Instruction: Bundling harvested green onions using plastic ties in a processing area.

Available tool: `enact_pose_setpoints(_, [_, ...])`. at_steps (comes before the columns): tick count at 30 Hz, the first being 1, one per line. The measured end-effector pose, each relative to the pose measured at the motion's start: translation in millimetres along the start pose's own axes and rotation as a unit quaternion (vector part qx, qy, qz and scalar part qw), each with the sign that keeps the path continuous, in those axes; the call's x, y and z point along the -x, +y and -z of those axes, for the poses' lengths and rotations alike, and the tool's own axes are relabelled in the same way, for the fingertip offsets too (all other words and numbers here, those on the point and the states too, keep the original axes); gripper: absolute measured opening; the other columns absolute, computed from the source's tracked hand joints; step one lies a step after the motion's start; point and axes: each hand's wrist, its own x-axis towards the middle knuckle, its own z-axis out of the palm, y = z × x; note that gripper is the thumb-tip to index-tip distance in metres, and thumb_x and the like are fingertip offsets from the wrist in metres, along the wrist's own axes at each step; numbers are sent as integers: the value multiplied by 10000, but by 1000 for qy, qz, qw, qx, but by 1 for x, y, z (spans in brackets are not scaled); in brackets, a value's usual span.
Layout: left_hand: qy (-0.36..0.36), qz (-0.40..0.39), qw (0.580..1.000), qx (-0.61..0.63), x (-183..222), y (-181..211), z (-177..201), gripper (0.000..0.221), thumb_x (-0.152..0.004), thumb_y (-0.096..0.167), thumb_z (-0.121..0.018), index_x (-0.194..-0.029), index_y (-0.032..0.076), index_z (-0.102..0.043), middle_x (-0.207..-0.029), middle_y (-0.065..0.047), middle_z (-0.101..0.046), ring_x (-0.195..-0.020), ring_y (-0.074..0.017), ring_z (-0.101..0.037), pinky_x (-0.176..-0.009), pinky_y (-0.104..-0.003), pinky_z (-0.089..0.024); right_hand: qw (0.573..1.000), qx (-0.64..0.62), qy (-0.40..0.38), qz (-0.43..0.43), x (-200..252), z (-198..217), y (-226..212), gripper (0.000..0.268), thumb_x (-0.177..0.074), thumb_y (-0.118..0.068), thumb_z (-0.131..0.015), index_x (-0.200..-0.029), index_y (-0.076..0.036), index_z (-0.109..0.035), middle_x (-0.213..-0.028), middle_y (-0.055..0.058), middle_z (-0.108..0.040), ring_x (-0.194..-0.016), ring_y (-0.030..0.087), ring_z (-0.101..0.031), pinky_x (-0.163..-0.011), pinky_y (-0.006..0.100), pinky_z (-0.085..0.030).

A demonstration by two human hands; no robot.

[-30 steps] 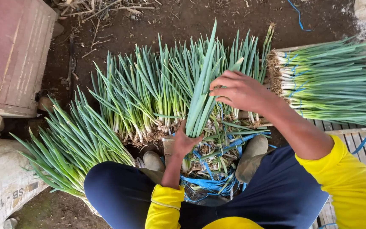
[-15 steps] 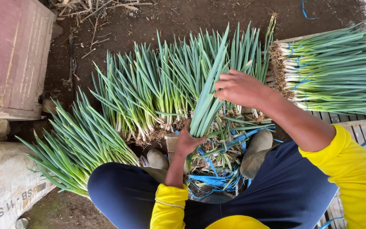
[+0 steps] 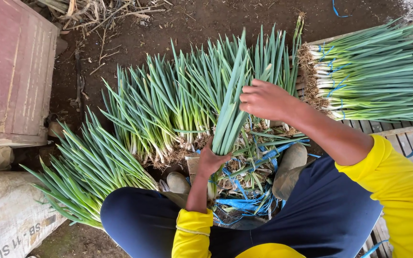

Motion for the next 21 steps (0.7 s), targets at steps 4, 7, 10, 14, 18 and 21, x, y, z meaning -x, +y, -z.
enact_pose_setpoints(4, [-11, -2, 1000, 15, 3, 14, 2, 590, -746, 287, -830, -1220, 91, -538, -912, -106, -626, -764, -257, -610, -605, -439, -461, 998, 38, 41, 6, -7, -23, -1, 122, -966, -209, -690, -1059, -177, -761, -920, -13, -742, -882, 135, -629, -855, 320, -468])
enact_pose_setpoints(7, [-39, -4, 999, 3, 9, 36, 8, 527, -785, 230, -802, -1222, 89, -542, -854, -61, -620, -662, -208, -575, -557, -358, -510, 990, 66, 120, -24, -10, -31, -11, 72, -953, -202, -709, -919, -158, -756, -807, -3, -722, -815, 148, -638, -830, 326, -476])
enact_pose_setpoints(10, [-62, -11, 998, 23, 14, 47, 11, 503, -813, 191, -780, -1230, 62, -529, -836, -89, -619, -642, -214, -568, -539, -347, -503, 981, 75, 175, -40, -13, -33, -18, 159, -939, -176, -716, -789, -126, -706, -729, 34, -689, -760, 179, -633, -797, 341, -486])
enact_pose_setpoints(14, [-66, -33, 996, 47, 23, 68, 15, 418, -828, 221, -763, -1132, 55, -530, -735, -23, -504, -557, -159, -489, -467, -312, -445, 973, 67, 203, -82, -17, -45, -12, 57, -919, -131, -741, -862, -125, -745, -807, 70, -726, -832, 200, -672, -835, 343, -504])
enact_pose_setpoints(18, [-57, -24, 994, 93, 23, 53, 11, 492, -786, 206, -801, -1151, 40, -515, -739, -12, -457, -566, -146, -472, -452, -299, -417, 960, 1, 243, -138, -9, -31, 10, 66, -955, -113, -724, -904, -107, -765, -805, 67, -732, -797, 180, -691, -842, 297, -554])
enact_pose_setpoints(21, [-52, 15, 994, 99, 17, 48, 11, 550, -759, 317, -831, -1166, 102, -532, -730, 0, -473, -557, -141, -477, -458, -315, -427, 944, -217, 200, -150, 7, -9, 16, 77, -969, -69, -718, -916, -39, -766, -792, 130, -746, -719, 224, -690, -795, 328, -576])
